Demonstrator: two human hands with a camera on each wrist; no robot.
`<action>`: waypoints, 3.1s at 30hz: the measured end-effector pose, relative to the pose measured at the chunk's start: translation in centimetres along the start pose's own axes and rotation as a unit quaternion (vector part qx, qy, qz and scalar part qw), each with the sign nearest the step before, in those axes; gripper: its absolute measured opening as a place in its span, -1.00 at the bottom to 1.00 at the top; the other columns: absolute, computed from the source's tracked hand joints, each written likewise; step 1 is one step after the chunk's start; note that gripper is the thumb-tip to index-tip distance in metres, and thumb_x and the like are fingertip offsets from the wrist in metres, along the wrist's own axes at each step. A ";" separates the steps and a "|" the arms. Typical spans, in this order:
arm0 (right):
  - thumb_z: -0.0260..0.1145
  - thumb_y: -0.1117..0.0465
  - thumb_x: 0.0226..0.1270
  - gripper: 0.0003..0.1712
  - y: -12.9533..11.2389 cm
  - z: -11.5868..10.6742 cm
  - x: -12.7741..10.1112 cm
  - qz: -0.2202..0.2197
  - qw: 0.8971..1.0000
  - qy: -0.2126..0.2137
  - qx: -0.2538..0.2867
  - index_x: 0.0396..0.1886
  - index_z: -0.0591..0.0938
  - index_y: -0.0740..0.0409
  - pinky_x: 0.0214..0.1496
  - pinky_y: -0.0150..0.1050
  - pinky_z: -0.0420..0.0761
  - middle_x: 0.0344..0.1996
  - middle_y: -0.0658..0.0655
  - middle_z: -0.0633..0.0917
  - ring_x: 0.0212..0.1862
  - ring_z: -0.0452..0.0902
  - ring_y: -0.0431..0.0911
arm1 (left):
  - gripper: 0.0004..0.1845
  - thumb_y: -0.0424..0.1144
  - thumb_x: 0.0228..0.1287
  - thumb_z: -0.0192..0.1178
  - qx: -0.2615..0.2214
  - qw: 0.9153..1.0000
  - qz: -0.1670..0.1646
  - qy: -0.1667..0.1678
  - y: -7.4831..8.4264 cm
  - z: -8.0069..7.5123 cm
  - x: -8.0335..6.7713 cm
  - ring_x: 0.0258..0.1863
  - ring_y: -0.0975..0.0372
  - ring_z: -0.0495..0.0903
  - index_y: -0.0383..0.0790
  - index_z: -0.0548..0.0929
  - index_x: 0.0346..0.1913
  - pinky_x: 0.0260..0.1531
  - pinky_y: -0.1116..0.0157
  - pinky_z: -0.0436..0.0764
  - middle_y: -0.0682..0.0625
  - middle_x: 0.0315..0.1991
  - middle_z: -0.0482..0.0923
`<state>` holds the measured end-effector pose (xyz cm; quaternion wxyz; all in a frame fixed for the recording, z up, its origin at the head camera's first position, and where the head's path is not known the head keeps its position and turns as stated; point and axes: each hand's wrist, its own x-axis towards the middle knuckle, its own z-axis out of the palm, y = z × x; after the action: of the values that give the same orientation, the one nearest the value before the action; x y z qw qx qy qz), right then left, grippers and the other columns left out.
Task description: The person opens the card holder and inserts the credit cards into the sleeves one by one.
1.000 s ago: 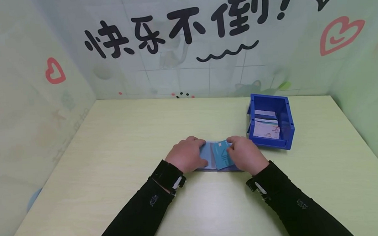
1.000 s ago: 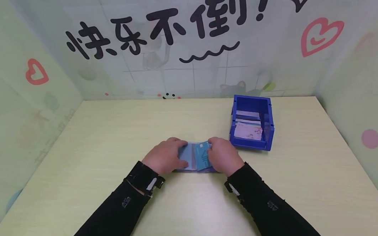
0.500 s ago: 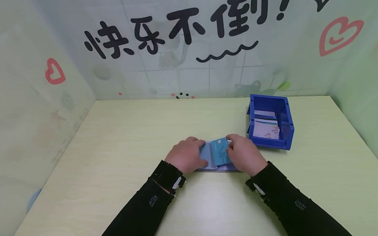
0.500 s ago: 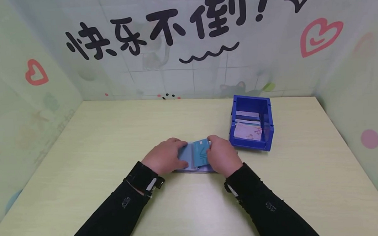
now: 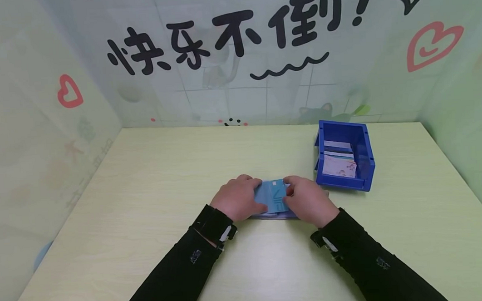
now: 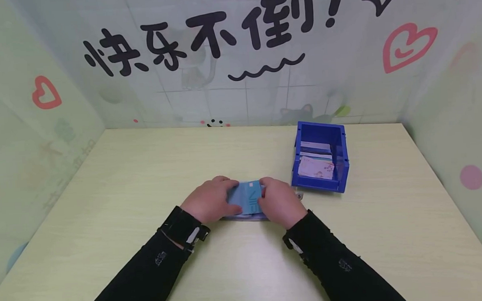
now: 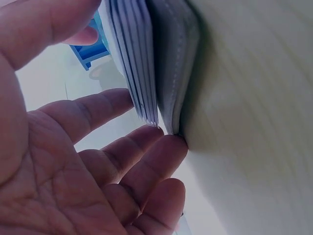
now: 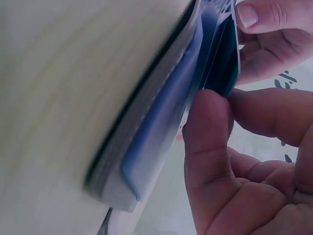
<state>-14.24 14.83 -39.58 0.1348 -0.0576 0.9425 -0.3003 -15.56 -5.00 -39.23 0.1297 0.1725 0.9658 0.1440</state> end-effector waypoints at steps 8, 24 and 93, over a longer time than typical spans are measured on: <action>0.30 0.26 0.52 -0.42 -0.6 0.4 -0.3 0.001 1.000 -0.014 0.013 0.46 0.48 0.34 0.33 0.12 0.62 0.24 0.30 0.69 0.24 0.65 0.12 | -0.21 0.14 0.32 0.41 -0.011 1.000 -0.001 -0.005 0.0 -0.1 0.0 0.34 -0.05 0.55 -0.11 0.49 0.52 0.34 -0.04 0.56 -0.14 0.46 0.48; 0.34 0.25 0.50 -0.37 -0.5 0.8 -0.7 -0.047 0.998 -0.028 0.029 0.48 0.46 0.37 0.28 0.07 0.67 0.29 0.30 0.68 0.23 0.69 0.11 | -0.21 0.11 0.30 0.45 -0.022 1.000 0.005 -0.003 0.0 -0.3 -0.2 0.36 -0.07 0.54 -0.13 0.49 0.51 0.35 -0.01 0.54 -0.16 0.44 0.50; 0.34 0.20 0.53 -0.37 0.0 1.4 -0.8 -0.118 0.989 -0.079 0.030 0.51 0.47 0.24 0.14 -0.05 0.71 -0.01 0.14 0.79 -0.04 0.68 -0.10 | -0.32 -0.34 0.24 0.38 -0.249 0.961 -0.051 0.107 0.5 -0.2 0.3 0.03 -0.09 0.59 -0.15 0.47 0.45 0.03 0.08 0.68 -0.33 0.50 0.18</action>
<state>-13.12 14.21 -40.47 0.1742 -0.1880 0.9062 -0.3363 -15.78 -4.46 -38.92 0.0717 0.0694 0.9152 0.3904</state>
